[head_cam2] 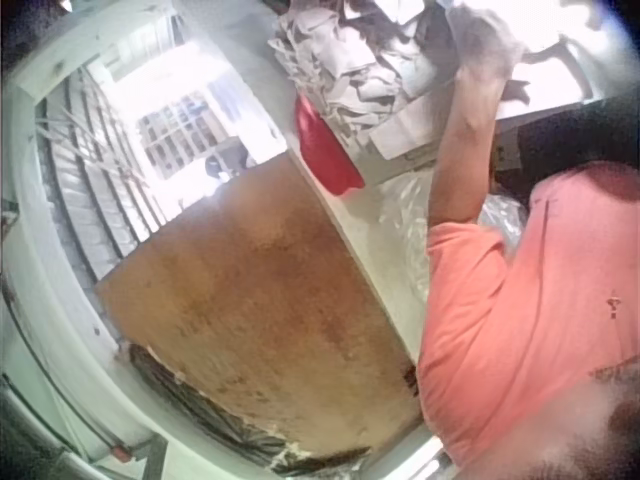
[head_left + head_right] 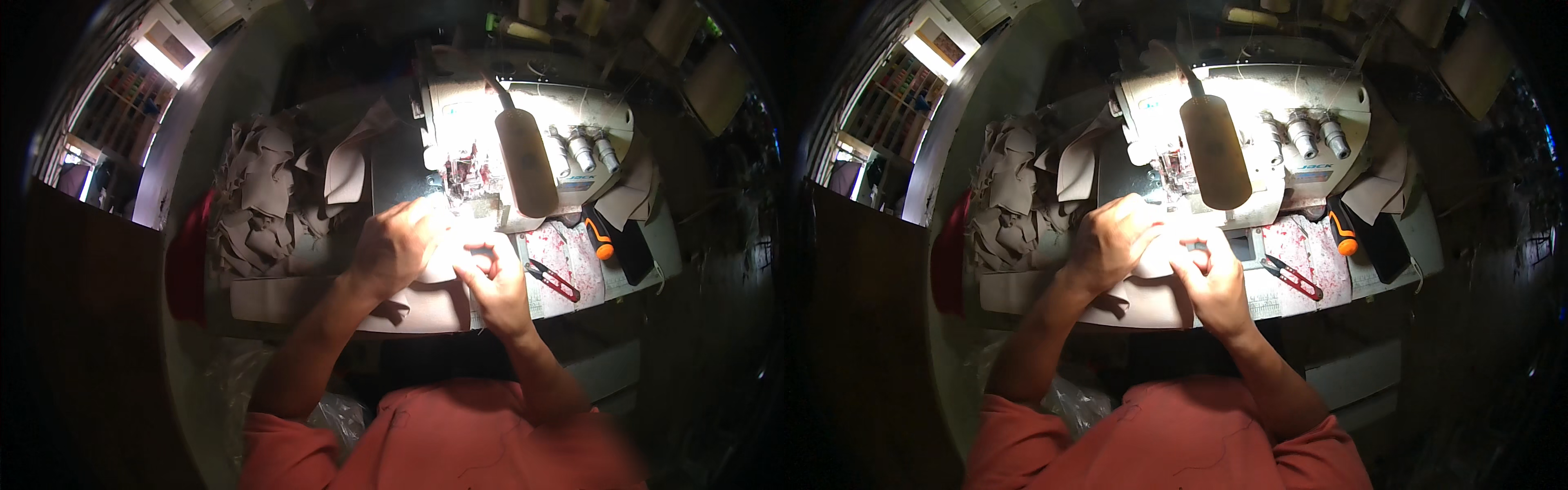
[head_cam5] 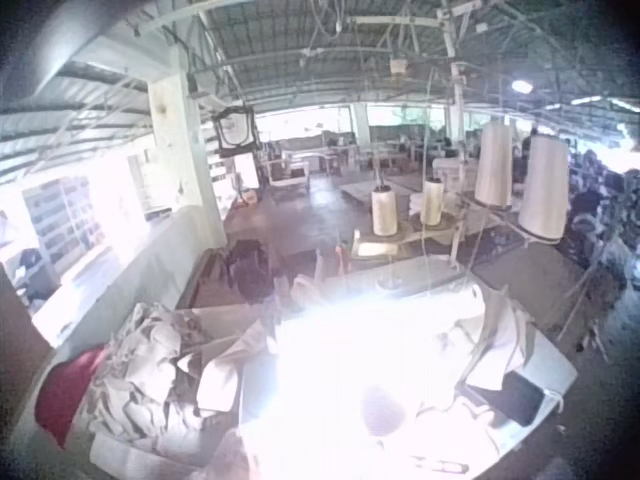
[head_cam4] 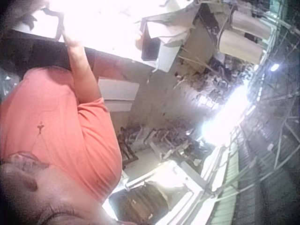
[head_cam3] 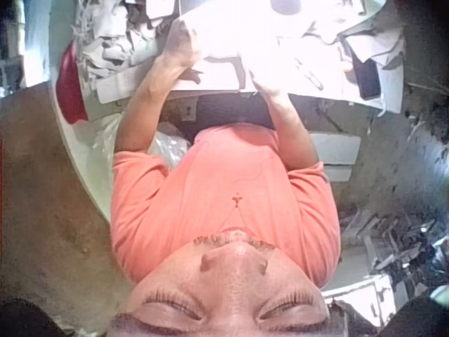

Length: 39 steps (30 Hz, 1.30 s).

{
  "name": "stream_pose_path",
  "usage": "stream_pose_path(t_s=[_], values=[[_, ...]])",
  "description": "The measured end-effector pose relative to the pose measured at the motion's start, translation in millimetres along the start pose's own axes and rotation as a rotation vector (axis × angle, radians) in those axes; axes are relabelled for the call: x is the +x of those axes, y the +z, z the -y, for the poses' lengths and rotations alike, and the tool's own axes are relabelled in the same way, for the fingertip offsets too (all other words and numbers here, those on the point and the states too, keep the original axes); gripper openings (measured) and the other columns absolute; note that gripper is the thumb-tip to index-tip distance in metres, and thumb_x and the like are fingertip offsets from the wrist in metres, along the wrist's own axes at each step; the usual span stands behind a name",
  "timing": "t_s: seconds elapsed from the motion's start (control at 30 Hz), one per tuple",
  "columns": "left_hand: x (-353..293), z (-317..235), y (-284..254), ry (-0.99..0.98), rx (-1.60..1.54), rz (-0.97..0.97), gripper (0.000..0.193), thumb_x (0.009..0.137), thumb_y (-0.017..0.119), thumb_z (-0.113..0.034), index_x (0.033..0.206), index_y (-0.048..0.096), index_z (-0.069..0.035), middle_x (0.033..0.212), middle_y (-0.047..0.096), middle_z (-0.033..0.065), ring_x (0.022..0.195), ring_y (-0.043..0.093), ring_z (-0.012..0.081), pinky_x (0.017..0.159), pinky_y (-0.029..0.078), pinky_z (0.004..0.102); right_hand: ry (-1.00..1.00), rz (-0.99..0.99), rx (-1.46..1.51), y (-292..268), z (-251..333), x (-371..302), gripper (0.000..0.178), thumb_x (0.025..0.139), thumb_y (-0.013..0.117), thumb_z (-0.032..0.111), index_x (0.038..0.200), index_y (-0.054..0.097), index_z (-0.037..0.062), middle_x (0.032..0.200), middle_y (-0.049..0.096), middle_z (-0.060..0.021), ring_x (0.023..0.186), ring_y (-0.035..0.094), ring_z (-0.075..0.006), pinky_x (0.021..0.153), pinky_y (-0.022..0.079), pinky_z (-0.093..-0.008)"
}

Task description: The person folds a long strip of light-colored fabric by hand on a worktable. They repeatedly fold the strip in half, align the edges, and smooth the crease. The folded pieces are placed on the table next to a sewing machine.

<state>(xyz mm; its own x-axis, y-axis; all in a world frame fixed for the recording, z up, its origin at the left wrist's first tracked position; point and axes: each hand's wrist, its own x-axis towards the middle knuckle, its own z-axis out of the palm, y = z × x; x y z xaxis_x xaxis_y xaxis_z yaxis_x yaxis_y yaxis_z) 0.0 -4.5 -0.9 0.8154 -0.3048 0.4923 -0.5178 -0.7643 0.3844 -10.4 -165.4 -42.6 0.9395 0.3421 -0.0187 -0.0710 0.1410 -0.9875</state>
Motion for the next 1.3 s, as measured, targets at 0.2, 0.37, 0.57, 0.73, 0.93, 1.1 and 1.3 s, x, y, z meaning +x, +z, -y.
stream_pose_path(t_s=[0.2, 0.37, 0.57, 0.73, 0.93, 1.1, 1.3], values=[[1.1, 4.1, -4.9, -0.123, 0.028, 0.133, 0.009, 0.072, 0.053, -0.001, 0.080, 0.057, -0.001, 0.075, 0.051, 0.0116, 0.070, 0.053, 0.0272, 0.062, 0.044, 0.0345, -0.019, -0.003, -0.022, 3.3, 2.5, 0.3, 0.017, 0.080, 0.054, 0.002, 0.094, 0.059, -0.0047, 0.085, 0.062, -0.0104, 0.077, 0.057, -0.0108, 0.070, 0.045, -0.0217], [12.5, 12.6, -3.0, -0.136, -0.076, 0.104, 0.012, 0.070, 0.050, 0.001, 0.081, 0.055, 0.001, 0.076, 0.053, 0.0120, 0.072, 0.054, 0.0280, 0.064, 0.044, 0.0354, -0.001, -0.007, 0.107, 5.8, 3.9, 7.8, 0.018, 0.081, 0.054, 0.002, 0.097, 0.058, -0.0058, 0.085, 0.062, -0.0098, 0.071, 0.057, -0.0094, 0.065, 0.047, -0.0212], [9.7, 4.5, -3.5, 0.060, 0.117, -0.010, 0.013, 0.068, 0.054, 0.002, 0.081, 0.056, 0.001, 0.081, 0.055, 0.0147, 0.078, 0.054, 0.0289, 0.071, 0.045, 0.0356, -0.034, -0.049, 0.022, 7.3, 2.1, 10.9, 0.017, 0.081, 0.053, 0.001, 0.096, 0.058, -0.0053, 0.080, 0.063, -0.0098, 0.068, 0.059, -0.0107, 0.061, 0.047, -0.0208], [-10.0, 9.7, 3.1, -0.069, 0.089, 0.031, 0.021, 0.066, 0.052, 0.002, 0.086, 0.055, 0.005, 0.098, 0.054, 0.0214, 0.097, 0.052, 0.0331, 0.088, 0.040, 0.0399, -0.029, -0.036, -0.079, 7.8, 3.8, 12.2, 0.018, 0.082, 0.051, 0.001, 0.098, 0.057, -0.0045, 0.077, 0.062, -0.0094, 0.069, 0.057, -0.0109, 0.066, 0.046, -0.0221], [30.1, 59.7, 4.9, -0.322, 0.113, 0.402, 0.034, 0.078, 0.049, -0.016, 0.110, 0.052, -0.005, 0.075, 0.060, 0.0194, 0.072, 0.060, 0.0312, 0.072, 0.047, 0.0395, -0.082, -0.141, -0.061, -20.5, -4.4, -8.1, 0.017, 0.083, 0.047, -0.001, 0.098, 0.054, -0.0052, 0.076, 0.059, -0.0086, 0.072, 0.056, -0.0116, 0.068, 0.045, -0.0234], [46.1, 142.2, 4.9, 0.298, 0.404, -0.148, 0.026, 0.077, 0.051, -0.015, 0.099, 0.056, -0.004, 0.098, 0.057, 0.0161, 0.083, 0.056, 0.0302, 0.076, 0.045, 0.0357, 0.128, -0.007, -0.152, -15.2, -1.6, -17.8, 0.011, 0.076, 0.060, 0.005, 0.083, 0.056, -0.0023, 0.072, 0.057, -0.0052, 0.063, 0.053, -0.0102, 0.059, 0.044, -0.0227], [6.7, 39.8, -19.6, -0.294, -0.130, -0.157, 0.025, 0.072, 0.056, -0.006, 0.096, 0.056, -0.002, 0.093, 0.059, 0.0130, 0.081, 0.057, 0.0267, 0.072, 0.046, 0.0338, -0.055, 0.032, -0.452, -19.6, -15.1, -11.8, 0.010, 0.071, 0.062, 0.004, 0.070, 0.053, -0.0013, 0.067, 0.052, -0.0084, 0.059, 0.051, -0.0160, 0.055, 0.042, -0.0260]])
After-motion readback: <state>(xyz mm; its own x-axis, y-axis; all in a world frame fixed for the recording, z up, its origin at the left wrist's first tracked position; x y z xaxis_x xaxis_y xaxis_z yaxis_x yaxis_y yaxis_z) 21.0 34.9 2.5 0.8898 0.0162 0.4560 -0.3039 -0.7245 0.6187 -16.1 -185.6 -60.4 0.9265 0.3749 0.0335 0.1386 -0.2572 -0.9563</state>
